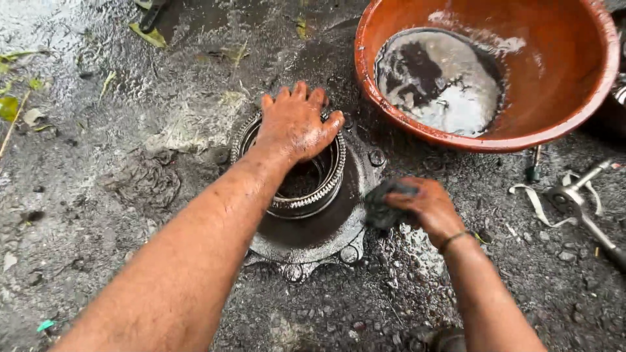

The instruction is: Cleaning a vehicle wheel hub and internal gears using a cloth and solvent in a basin.

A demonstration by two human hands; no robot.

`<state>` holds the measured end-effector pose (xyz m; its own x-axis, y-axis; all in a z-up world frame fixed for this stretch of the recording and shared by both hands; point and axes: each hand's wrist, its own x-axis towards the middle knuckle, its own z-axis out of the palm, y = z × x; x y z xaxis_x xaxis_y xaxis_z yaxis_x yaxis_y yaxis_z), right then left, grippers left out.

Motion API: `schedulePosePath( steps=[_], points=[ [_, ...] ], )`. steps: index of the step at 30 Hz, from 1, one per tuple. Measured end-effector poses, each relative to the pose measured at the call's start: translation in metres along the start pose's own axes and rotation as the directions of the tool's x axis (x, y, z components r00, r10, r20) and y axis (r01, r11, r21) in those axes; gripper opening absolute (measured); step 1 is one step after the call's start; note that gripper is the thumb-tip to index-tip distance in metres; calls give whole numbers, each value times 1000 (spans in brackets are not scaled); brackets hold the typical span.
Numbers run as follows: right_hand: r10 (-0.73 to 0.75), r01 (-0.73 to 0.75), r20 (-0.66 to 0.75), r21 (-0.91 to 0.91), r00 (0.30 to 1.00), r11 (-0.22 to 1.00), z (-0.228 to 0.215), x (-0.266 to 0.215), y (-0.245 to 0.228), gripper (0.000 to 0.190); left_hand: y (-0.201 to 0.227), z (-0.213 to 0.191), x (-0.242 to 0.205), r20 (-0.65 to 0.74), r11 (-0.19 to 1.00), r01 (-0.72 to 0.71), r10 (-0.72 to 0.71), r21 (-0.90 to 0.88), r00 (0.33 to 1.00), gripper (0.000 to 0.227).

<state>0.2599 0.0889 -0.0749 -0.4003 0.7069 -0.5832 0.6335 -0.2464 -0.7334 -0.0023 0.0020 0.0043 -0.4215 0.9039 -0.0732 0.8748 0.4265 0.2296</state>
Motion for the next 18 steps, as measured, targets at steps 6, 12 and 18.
schedulePosePath(
  steps=[6, 12, 18],
  points=[
    [-431, 391, -394, -182, 812, 902, 41, 63, 22, 60, 3, -4, -1, 25, 1000, 28, -28, 3, 999, 67],
    [-601, 431, -96, -609, 793, 666, 20, 24, 24, 54, 2, -3, 0, -11, 1000, 9, -9, -3, 1000, 69],
    [-611, 340, -193, -685, 768, 644, 28, -4, 13, 43, 0, 3, 2, -32, 999, 29, -29, -13, 999, 68]
  ],
)
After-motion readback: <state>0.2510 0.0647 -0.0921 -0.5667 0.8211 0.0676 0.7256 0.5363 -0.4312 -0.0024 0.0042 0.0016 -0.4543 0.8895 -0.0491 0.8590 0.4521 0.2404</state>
